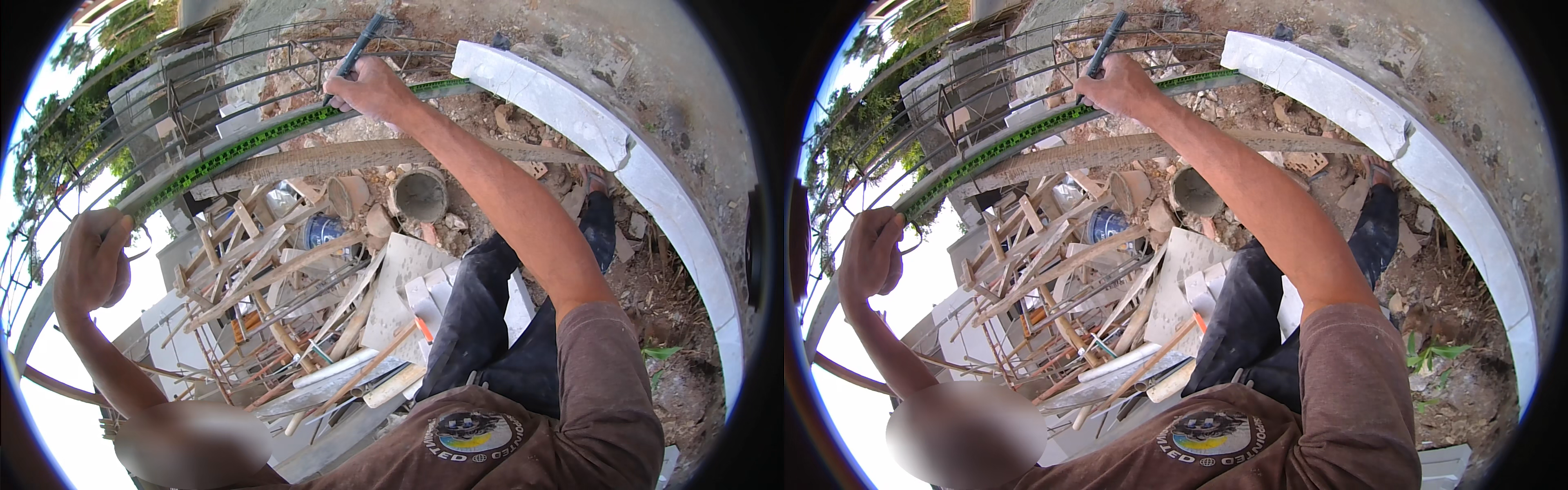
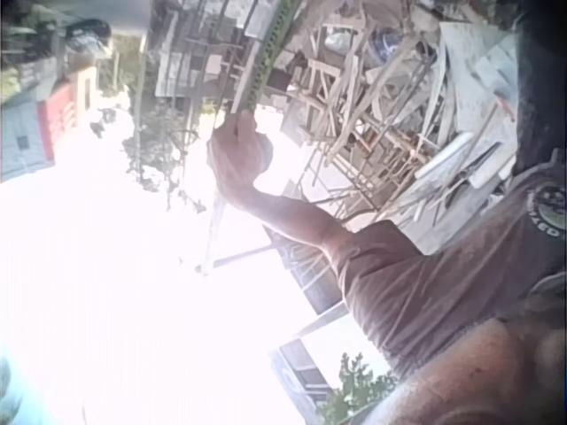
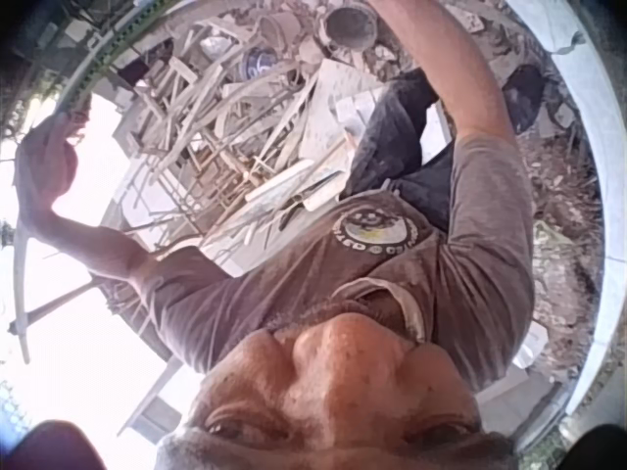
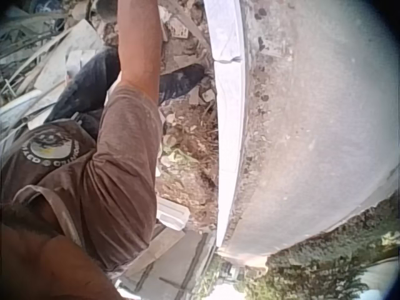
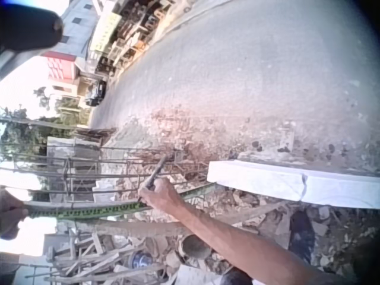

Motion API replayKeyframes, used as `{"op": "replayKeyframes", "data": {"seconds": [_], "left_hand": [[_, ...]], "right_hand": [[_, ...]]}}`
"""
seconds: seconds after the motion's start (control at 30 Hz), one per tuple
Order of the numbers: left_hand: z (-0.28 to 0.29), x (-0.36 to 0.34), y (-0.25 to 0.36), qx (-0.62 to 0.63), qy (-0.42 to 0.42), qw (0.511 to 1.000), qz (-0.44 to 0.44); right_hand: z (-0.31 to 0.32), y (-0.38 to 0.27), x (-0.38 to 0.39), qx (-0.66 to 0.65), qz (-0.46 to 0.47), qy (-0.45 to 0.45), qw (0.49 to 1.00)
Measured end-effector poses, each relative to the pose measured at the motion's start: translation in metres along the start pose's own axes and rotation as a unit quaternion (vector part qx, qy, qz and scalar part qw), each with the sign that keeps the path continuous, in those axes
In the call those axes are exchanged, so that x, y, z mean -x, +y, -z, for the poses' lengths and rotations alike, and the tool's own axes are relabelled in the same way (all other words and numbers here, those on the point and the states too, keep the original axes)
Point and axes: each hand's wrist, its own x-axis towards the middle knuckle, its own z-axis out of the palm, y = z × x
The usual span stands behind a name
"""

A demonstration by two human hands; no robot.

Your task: The person installs white concrete curb stones along a roadside. They use a hammer to tap the stones into place, a string line to ensure alignment, and a tape measure to check spacing. The person also uses a marker to make measurements on the stones.

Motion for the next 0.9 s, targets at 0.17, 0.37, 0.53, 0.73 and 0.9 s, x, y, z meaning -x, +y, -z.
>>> {"op": "replayKeyframes", "data": {"seconds": [0.17,0.37,0.53,0.73,0.9], "left_hand": [[-0.002,-0.005,-0.01,-0.054,0.017,0.993,-0.106],[-0.003,-0.005,0.012,-0.069,-0.006,0.997,-0.022],[0.0,0.001,0.014,-0.084,0.039,0.995,-0.017],[-0.008,0.003,0.005,-0.089,0.039,0.995,-0.024],[-0.011,0.003,0.013,-0.088,0.05,0.994,-0.028]], "right_hand": [[0.007,-0.009,0.0,0.028,-0.005,-0.015,0.999],[0.008,-0.01,0.003,0.022,-0.057,-0.014,0.998],[-0.007,-0.055,0.017,-0.085,-0.02,0.005,0.996],[-0.046,-0.105,0.026,-0.146,0.007,-0.034,0.989],[-0.074,-0.119,0.029,-0.117,0.0,-0.082,0.99]]}}
